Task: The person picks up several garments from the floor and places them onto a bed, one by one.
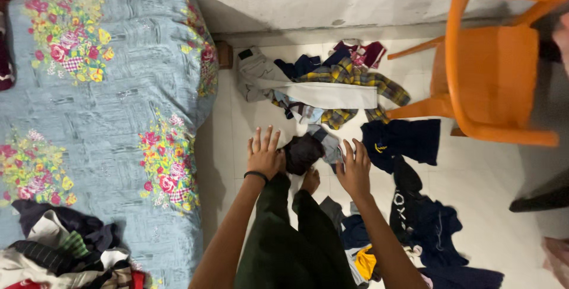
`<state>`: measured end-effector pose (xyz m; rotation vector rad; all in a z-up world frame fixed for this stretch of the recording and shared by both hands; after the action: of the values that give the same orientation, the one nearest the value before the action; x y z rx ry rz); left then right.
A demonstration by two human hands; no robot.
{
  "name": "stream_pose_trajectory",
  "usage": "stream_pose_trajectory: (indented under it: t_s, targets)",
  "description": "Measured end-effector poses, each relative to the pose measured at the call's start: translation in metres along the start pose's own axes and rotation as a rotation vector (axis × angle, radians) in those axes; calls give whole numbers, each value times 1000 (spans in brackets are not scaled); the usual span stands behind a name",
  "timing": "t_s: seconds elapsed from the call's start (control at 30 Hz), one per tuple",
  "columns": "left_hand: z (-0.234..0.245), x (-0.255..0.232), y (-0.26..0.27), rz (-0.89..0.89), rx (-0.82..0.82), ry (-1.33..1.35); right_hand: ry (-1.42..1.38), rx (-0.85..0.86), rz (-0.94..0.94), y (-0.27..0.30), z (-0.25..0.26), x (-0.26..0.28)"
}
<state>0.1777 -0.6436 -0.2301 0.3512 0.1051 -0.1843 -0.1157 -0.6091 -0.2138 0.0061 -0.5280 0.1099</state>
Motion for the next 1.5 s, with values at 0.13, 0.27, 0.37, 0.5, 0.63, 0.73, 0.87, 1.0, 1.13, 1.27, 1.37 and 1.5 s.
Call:
stream_pose_trajectory:
  t_s: [0.13,0.27,0.37,0.5,0.63,0.73,0.87,1.0,1.13,1.27,1.37,1.5]
  targets:
    - [-32,30,-29,-12,178,-184,71,99,-18,-11,-26,-14]
    - [-48,44,-73,12,198,-166,67,148,-24,-21,-58,-27]
    - [-61,50,-102,25,308,-99,82,205,-46,-35,-88,-37]
    - [-76,69,-148,-11,295,-160,128,195,-15,-79,-132,-41]
    - [-109,96,-178,-40,280,-151,64,171,6,-122,-175,-50]
    - [-140,117,-224,-30,278,-152,94,159,28,-154,-218,-57]
    - [-195,139,-274,-34,305,-178,156,197,77,-197,-292,-87]
    - [-253,165,-333,8,235,-174,182,283,97,-227,-365,-118]
    - [-320,198,-397,56,151,-331,154,315,155,-277,-423,-153]
    - [-369,239,-451,54,-210,-359,166,240,190,-316,-469,-181]
    - [-374,256,-470,52,100,-394,114,235,132,-330,-492,-193]
    - [-329,248,-436,-94,-174,-312,143,448,105,-306,-497,-190]
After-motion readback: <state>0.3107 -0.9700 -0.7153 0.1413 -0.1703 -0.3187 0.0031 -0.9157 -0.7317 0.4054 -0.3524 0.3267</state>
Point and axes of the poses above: each hand's wrist, its own y-axis away from the middle knuckle, its own z-axis out of the back of the hand, x = y × z, the point moved 1 cm from there along -y, towards the middle knuckle, and after that the axes turned 6 degrees about x, right-handed, at the moved point
